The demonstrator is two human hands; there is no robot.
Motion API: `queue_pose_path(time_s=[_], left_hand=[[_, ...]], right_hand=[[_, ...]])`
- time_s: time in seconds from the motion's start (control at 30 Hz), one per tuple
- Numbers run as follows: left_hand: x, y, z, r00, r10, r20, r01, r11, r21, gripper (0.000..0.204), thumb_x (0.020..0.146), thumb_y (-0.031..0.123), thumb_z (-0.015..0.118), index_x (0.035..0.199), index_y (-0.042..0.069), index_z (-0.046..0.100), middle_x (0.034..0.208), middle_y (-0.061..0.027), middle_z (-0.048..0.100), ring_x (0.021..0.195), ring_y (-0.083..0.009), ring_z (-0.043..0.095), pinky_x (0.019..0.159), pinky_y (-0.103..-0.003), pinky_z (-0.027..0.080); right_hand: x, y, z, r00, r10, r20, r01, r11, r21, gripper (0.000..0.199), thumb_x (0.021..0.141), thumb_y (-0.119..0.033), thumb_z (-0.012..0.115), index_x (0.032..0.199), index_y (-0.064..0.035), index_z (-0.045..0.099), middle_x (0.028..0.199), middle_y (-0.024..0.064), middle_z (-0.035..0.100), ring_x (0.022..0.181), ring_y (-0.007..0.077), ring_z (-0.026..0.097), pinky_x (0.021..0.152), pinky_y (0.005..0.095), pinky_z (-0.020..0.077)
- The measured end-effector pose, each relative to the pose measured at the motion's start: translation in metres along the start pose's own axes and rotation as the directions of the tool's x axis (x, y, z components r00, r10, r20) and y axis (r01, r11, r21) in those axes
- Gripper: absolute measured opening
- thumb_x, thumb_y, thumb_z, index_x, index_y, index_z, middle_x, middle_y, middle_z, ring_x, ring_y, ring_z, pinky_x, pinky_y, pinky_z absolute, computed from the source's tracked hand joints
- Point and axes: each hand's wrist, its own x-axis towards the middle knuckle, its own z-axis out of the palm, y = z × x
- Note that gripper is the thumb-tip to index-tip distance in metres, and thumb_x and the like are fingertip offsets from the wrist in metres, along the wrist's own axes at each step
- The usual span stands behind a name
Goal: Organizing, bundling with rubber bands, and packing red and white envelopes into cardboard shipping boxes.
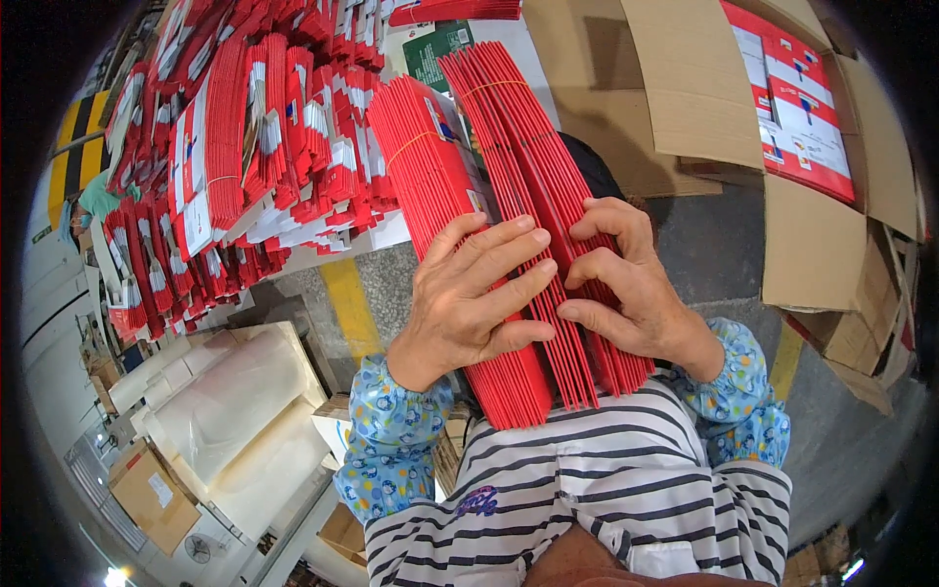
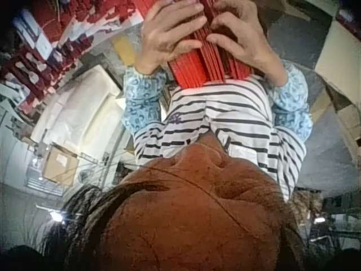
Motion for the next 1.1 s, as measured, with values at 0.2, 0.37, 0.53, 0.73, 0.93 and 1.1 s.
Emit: queue_pose_path(time_s=[0.2, 0.37, 0.53, 0.73, 0.93, 1.1], left_hand=[[0.003, 0.001, 0.0, 0.999, 0.014, -0.034, -0.014, 1.0, 0.018, 0.047, 0.073, 0.048, 0.073, 0.099, 0.009, 0.069, 0.116, -0.0092, 0.064, 0.109, -0.0274, 0.06, 0.093, -0.047, 0.045], [-0.002, -0.001, 0.001, 0.999, -0.01, -0.036, 0.01, 1.0, 0.019, 0.048, 0.075, 0.05, 0.071, 0.097, 0.008, 0.068, 0.112, -0.0098, 0.064, 0.108, -0.0287, 0.06, 0.094, -0.048, 0.044], [0.001, 0.003, 0.001, 0.999, -0.036, -0.011, 0.036, 0.999, 0.024, 0.05, 0.078, 0.052, 0.068, 0.101, 0.007, 0.069, 0.115, -0.0108, 0.064, 0.11, -0.03, 0.06, 0.097, -0.049, 0.042], [0.003, 0.003, -0.002, 1.0, -0.02, 0.004, 0.02, 1.0, 0.017, 0.048, 0.073, 0.046, 0.074, 0.099, 0.007, 0.067, 0.12, -0.008, 0.063, 0.11, -0.0259, 0.059, 0.091, -0.044, 0.044], [0.005, 0.003, -0.001, 1.0, -0.02, -0.015, 0.02, 1.0, -0.01, 0.047, 0.073, 0.046, 0.075, 0.1, 0.008, 0.068, 0.118, -0.0096, 0.063, 0.11, -0.0269, 0.059, 0.089, -0.045, 0.044], [0.004, 0.004, 0.0, 0.999, -0.02, -0.035, 0.019, 1.0, -0.007, 0.047, 0.072, 0.047, 0.075, 0.1, 0.009, 0.068, 0.108, -0.0085, 0.063, 0.106, -0.0276, 0.059, 0.089, -0.046, 0.044]], right_hand=[[0.0, -0.002, -0.001, 1.0, 0.026, -0.012, -0.025, 0.997, 0.08, 0.023, 0.075, -0.01, 0.073, 0.092, -0.0069, 0.057, 0.121, 0.0163, 0.046, 0.122, 0.0379, 0.042, 0.102, 0.0476, 0.0343], [-0.001, 0.002, -0.005, 0.997, 0.017, -0.07, -0.014, 0.999, 0.048, 0.025, 0.072, 0.003, 0.062, 0.095, -0.0052, 0.057, 0.118, 0.0159, 0.051, 0.12, 0.039, 0.043, 0.103, 0.0482, 0.033], [0.0, 0.004, -0.006, 0.995, -0.061, 0.075, 0.067, 0.995, -0.074, 0.028, 0.07, 0.0, 0.063, 0.097, -0.0066, 0.058, 0.104, 0.0095, 0.06, 0.119, 0.0398, 0.043, 0.105, 0.0499, 0.0291], [0.002, -0.003, -0.003, 0.998, 0.007, 0.057, -0.003, 0.997, -0.075, 0.029, 0.07, -0.007, 0.067, 0.098, -0.0085, 0.058, 0.103, 0.0098, 0.058, 0.119, 0.0409, 0.042, 0.104, 0.0503, 0.0306], [0.0, 0.0, -0.004, 0.997, -0.057, 0.048, 0.065, 0.98, -0.188, 0.022, 0.07, -0.012, 0.069, 0.089, -0.007, 0.059, 0.113, 0.0139, 0.053, 0.12, 0.0403, 0.041, 0.101, 0.0513, 0.0338], [0.005, -0.007, -0.002, 1.0, -0.027, 0.011, 0.028, 0.988, -0.152, 0.021, 0.07, -0.014, 0.07, 0.085, -0.0062, 0.058, 0.117, 0.0155, 0.05, 0.123, 0.0396, 0.04, 0.1, 0.0502, 0.0349]])
